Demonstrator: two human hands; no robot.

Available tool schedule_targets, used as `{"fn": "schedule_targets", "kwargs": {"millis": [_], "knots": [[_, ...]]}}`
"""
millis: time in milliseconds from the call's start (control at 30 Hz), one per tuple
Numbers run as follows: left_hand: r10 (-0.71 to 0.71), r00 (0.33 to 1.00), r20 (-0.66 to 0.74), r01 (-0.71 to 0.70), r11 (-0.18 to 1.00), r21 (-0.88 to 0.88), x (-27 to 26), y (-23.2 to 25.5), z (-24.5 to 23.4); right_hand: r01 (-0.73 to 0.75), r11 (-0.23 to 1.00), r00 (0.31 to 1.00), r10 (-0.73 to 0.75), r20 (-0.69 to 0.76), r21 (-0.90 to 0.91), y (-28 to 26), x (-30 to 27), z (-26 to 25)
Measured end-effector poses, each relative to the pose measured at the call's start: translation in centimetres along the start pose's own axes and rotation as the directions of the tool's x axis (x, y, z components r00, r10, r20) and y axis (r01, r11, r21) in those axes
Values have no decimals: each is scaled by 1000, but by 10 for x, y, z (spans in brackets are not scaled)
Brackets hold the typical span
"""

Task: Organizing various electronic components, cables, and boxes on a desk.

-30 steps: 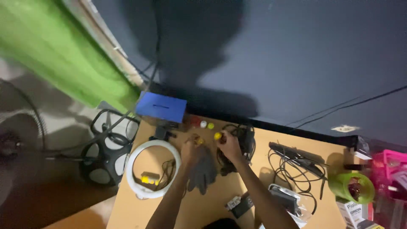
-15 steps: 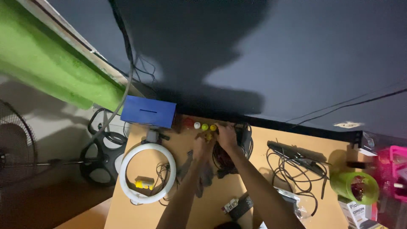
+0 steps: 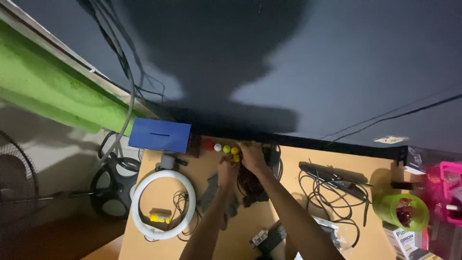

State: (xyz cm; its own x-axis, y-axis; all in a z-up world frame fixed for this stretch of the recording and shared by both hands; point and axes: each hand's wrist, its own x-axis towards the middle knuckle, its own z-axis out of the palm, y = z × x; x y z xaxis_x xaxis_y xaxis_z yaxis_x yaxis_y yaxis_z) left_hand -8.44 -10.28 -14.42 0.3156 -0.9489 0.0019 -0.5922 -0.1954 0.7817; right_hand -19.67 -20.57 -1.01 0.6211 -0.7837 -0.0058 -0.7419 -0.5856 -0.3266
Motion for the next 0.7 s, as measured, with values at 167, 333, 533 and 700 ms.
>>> {"fn": "schedule_targets", "kwargs": {"millis": [167,333,533,700], "knots": [[-220,976,-9,219,974,-57,3,60,-35,62,975,996,-73,41,215,20,0,37],[-345,938,-4,345,938,18,6,61,-30,-151,976,945,95,313,157,19,-3,31],[26,978,-207,-59,986,-154,1,30,-13,-109,991,975,92,202,73,20,-3,29],[-99,992,-72,98,995,-22,0,-8,15,-73,979,986,42,162,192,23,-6,30]]}}
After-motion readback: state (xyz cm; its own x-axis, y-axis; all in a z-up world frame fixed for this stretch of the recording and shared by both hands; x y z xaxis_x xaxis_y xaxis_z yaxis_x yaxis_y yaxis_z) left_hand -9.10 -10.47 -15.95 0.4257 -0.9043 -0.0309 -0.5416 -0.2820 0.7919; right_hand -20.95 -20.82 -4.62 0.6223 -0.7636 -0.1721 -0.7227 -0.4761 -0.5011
